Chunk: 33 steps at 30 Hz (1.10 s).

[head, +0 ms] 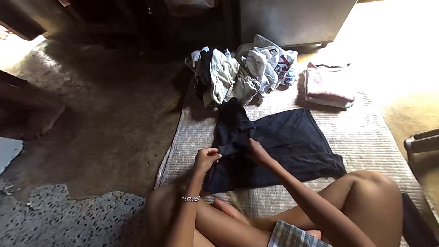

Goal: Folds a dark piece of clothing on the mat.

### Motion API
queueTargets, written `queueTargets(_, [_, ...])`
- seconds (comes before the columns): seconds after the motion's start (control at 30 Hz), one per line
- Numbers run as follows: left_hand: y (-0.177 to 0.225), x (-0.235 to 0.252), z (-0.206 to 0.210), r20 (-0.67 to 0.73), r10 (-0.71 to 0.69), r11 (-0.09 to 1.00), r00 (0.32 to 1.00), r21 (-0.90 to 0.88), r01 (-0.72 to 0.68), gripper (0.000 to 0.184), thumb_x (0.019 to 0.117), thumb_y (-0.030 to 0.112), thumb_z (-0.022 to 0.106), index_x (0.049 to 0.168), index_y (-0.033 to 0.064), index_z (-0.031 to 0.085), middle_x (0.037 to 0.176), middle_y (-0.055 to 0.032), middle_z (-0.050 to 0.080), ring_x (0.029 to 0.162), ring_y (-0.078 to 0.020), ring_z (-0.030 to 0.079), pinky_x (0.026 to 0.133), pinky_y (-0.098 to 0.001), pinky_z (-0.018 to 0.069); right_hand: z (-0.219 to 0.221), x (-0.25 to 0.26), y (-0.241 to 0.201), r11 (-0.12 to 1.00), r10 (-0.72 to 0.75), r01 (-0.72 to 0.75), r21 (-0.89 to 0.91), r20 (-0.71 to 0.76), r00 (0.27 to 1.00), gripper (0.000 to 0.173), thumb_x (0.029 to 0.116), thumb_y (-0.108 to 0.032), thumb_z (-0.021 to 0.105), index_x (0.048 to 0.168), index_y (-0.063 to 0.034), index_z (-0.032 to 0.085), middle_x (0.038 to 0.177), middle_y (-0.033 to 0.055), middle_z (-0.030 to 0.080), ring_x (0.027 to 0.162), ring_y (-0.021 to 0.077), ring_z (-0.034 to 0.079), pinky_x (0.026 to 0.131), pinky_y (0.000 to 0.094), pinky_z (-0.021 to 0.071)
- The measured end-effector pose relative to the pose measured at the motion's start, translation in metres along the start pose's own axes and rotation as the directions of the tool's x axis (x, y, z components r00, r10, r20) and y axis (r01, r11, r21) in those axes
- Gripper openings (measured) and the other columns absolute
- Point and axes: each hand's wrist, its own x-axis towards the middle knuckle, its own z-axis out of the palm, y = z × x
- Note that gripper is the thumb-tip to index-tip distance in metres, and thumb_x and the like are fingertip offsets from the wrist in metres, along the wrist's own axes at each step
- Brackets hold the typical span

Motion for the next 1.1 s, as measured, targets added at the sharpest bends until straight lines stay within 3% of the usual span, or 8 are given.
queueTargets(0.17, [-0.01, -0.02, 0.0, 0.102, 0.161, 0.983, 0.982, 0.076, -0.169, 0.015, 0.0901, -0.007, 0.066, 0.105, -0.0053, 0.067, 0.104, -0.0132, 0.068, 0.078, -0.0117, 0.066, 0.078, -0.0301, 0.0572, 0.01, -0.014, 0.004, 0.998, 0.036, -0.031, 0.051, -0.089, 0.995, 0.061, 0.089, -0.012, 0.071, 0.144, 0.0028, 0.051, 0.135, 0.0314, 0.054, 0.126, 0.0439, 0.052, 0.107, 0.0525, 0.0435])
queueTargets(0.33, [-0.015, -0.03, 0.005, 0.176, 0.128, 0.943, 0.976, 0.284, -0.175, 0.015, 0.0907, -0.006, 0.065, 0.106, -0.0046, 0.069, 0.113, -0.0207, 0.065, 0.098, -0.0251, 0.065, 0.089, -0.0401, 0.0529, 0.014, -0.027, 0.011, 0.971, -0.208, 0.231, 0.057, -0.273, 0.939, 0.018, 0.0918, -0.005, 0.063, 0.104, 0.0043, 0.073, 0.111, 0.0282, 0.06, 0.108, 0.0372, 0.058, 0.096, 0.0449, 0.0482])
queueTargets(0.43, [-0.022, -0.036, -0.002, 0.279, 0.011, 0.919, 0.96, 0.375, -0.12, 0.018, 0.0924, -0.004, 0.064, 0.11, -0.0046, 0.068, 0.11, -0.0194, 0.067, 0.098, -0.0246, 0.065, 0.089, -0.0415, 0.0517, 0.011, -0.045, 0.015, 0.968, -0.24, 0.252, 0.02, -0.237, 0.941, 0.033, 0.093, -0.009, 0.065, 0.122, 0.0051, 0.066, 0.125, 0.0301, 0.059, 0.119, 0.0434, 0.055, 0.102, 0.0505, 0.0464])
queueTargets(0.57, [-0.017, -0.032, 0.015, 0.3, -0.174, 0.878, 0.938, 0.478, 0.01, 0.025, 0.0957, -0.004, 0.061, 0.12, -0.005, 0.063, 0.113, -0.0219, 0.066, 0.094, -0.0262, 0.069, 0.09, -0.0423, 0.0559, 0.017, -0.037, 0.0, 0.994, 0.029, -0.04, -0.098, -0.113, 0.993, 0.056, 0.0975, -0.026, 0.069, 0.148, -0.0073, 0.052, 0.146, 0.027, 0.049, 0.136, 0.0477, 0.043, 0.107, 0.063, 0.0366])
queueTargets(0.67, [-0.018, -0.031, 0.02, 0.209, -0.201, 0.914, 0.957, 0.39, 0.107, 0.027, 0.1018, 0.006, 0.055, 0.125, -0.0061, 0.063, 0.119, -0.0243, 0.065, 0.1, -0.0286, 0.069, 0.092, -0.0442, 0.055, 0.026, -0.027, -0.011, 0.978, 0.177, -0.156, 0.135, -0.163, 0.97, 0.032, 0.0939, -0.015, 0.071, 0.126, -0.0116, 0.071, 0.138, 0.0223, 0.055, 0.131, 0.0436, 0.043, 0.104, 0.0651, 0.0304])
queueTargets(0.87, [-0.031, -0.031, 0.016, 0.134, -0.202, 0.973, 0.97, 0.138, 0.184, 0.028, 0.0952, 0.007, 0.07, 0.118, -0.0074, 0.064, 0.112, -0.0227, 0.068, 0.093, -0.0261, 0.07, 0.086, -0.0407, 0.0581, 0.034, -0.058, 0.032, 0.901, -0.106, 0.213, 0.378, -0.286, 0.953, 0.009, 0.0827, 0.003, 0.065, 0.089, 0.0027, 0.072, 0.131, 0.0216, 0.055, 0.124, 0.0317, 0.049, 0.105, 0.0495, 0.0389])
queueTargets(1.0, [-0.023, -0.037, 0.013, 0.206, -0.161, 0.984, 0.965, 0.105, 0.142, 0.024, 0.1, 0.012, 0.065, 0.115, -0.0063, 0.065, 0.099, -0.016, 0.069, 0.078, -0.0156, 0.068, 0.077, -0.0318, 0.0583, 0.039, -0.084, 0.038, 0.953, -0.02, 0.109, 0.284, -0.301, 0.954, 0.011, 0.0867, 0.004, 0.064, 0.094, 0.0066, 0.073, 0.13, 0.0307, 0.052, 0.124, 0.0414, 0.047, 0.107, 0.0511, 0.0374])
queueTargets(1.1, [-0.022, -0.039, 0.015, 0.142, -0.199, 0.976, 0.97, 0.112, 0.184, 0.031, 0.1067, 0.022, 0.057, 0.116, -0.0069, 0.063, 0.105, -0.0184, 0.066, 0.083, -0.02, 0.068, 0.079, -0.0372, 0.0581, 0.051, -0.088, 0.016, 0.977, 0.116, -0.04, 0.211, -0.365, 0.924, 0.027, 0.095, -0.004, 0.056, 0.116, 0.0066, 0.068, 0.121, 0.0308, 0.058, 0.112, 0.0421, 0.056, 0.098, 0.0512, 0.0452])
